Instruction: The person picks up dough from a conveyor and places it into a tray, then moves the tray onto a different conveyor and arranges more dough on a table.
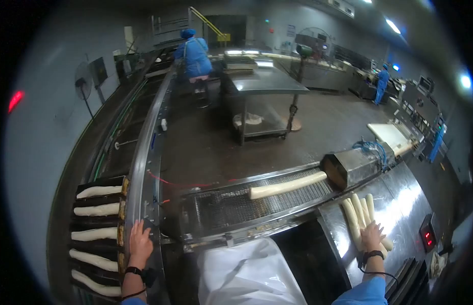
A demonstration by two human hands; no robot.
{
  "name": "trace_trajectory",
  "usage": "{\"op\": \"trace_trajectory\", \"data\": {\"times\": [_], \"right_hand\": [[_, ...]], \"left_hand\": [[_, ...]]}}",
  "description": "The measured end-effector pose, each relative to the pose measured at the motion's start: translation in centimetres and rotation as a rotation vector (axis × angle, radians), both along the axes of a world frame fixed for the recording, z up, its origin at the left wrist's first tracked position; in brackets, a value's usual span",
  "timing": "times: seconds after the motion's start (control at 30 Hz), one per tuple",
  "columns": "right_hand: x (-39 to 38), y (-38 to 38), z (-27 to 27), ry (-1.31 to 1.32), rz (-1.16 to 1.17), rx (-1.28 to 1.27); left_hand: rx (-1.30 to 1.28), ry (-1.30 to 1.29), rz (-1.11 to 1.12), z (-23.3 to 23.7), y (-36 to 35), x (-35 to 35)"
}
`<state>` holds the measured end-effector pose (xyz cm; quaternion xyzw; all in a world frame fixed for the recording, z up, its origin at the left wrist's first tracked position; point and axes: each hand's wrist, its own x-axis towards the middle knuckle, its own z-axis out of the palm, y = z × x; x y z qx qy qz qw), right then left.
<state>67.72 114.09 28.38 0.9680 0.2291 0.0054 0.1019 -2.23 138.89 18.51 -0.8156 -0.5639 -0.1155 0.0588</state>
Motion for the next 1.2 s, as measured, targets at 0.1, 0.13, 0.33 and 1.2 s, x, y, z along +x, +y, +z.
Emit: {"op": "trace_trajectory", "data": {"times": [0.1,0.13,0.33,1.2], "right_hand": [[2.5,5.5,-4.6,-0.423,0.767,0.389],[-1.8,9.2,-2.7,-0.166,0.665,0.304],[-19.5,26.1,-8.1,0.161,1.168,0.401],[-2.4,-14.3,-11.6,-0.407,-0.379,0.925]], "left_hand": [[0.02,-0.236,0.112,-0.8,1.6,0.4],[0.02,-0.288,0.135,-0.8,2.0,0.6],[0.056,-0.279,0.121,-2.1,3.2,0.4],[0.007,-0.148,0.104,-2.4,3.3,0.0]]}}
